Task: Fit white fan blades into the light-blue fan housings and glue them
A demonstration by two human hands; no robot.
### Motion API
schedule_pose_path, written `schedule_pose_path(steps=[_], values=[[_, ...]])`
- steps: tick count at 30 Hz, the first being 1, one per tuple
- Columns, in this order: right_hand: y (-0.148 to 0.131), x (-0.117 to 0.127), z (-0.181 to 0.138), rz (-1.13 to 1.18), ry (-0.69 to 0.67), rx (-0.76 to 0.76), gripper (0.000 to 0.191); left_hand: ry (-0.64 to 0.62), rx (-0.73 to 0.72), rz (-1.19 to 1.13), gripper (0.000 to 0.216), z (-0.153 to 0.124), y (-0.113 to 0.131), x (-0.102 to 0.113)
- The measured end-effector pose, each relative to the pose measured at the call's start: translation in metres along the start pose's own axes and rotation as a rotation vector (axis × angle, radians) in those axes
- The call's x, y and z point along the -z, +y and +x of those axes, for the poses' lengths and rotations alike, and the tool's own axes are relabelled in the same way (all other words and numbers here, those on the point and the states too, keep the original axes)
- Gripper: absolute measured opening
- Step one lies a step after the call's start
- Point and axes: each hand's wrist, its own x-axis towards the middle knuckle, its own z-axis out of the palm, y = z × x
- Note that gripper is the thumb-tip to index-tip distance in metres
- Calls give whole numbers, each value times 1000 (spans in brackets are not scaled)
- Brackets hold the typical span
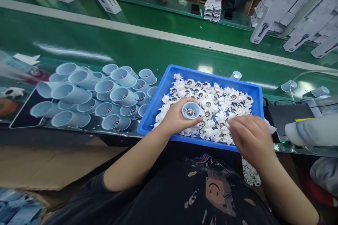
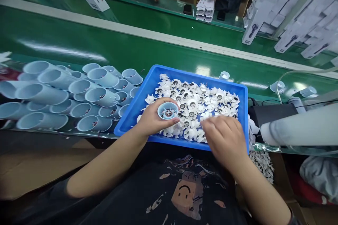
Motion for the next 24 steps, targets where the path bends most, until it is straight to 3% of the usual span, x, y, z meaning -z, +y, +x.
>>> schedule_pose_path(steps=[4,7,11,15,17,19,24], values=[[11,-47,43,-56,-252,-152,12,4,-10,63,46,-1,7,-4],[16,-59,55,-13,-329,-260,12,-11,26,73,57,-8,8,-2],[13,-41,53,225,-301,-319,11,-109,-25,105,52,-17,11,3],[0,-18,38,596,-259,-244,37,-206,-239,205,48,-21,16,7],[-11,-11,30,704,-208,-221,38,-218,-334,245,51,-22,18,6],[-24,-6,25,692,-134,-191,27,-206,-415,272,49,-23,20,3],[-51,-4,24,327,24,26,11,-78,-640,339,31,-29,25,-12]])
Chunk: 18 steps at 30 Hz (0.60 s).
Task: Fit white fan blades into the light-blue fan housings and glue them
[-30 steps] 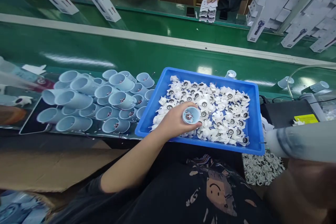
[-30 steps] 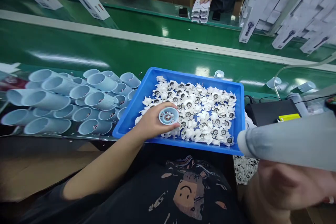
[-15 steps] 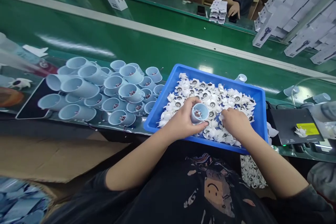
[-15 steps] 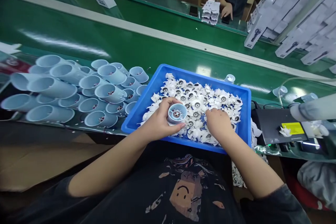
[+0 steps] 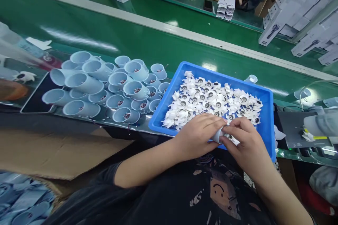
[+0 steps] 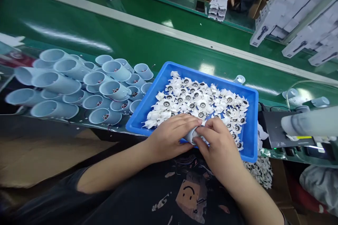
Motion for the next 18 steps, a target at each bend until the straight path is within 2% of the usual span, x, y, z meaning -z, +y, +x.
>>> schedule_pose_path(steps=[3,5,8,11,14,16,18], values=[[1,-8,2,-17,36,32,15,103,-29,67,32,0,7,-6],[5,-11,1,1,61,31,14,112,-40,81,32,0,11,-8],[7,-3,-8,48,39,-8,15,42,-49,59,33,0,10,-4],[3,14,-25,231,-19,-50,21,-24,-24,62,42,4,-2,9],[3,22,-42,346,31,-53,23,-35,56,172,53,20,-21,27],[7,19,-49,315,80,-42,16,-71,113,231,57,38,-31,35],[12,13,-51,237,133,-24,15,-135,105,228,54,55,-32,36]])
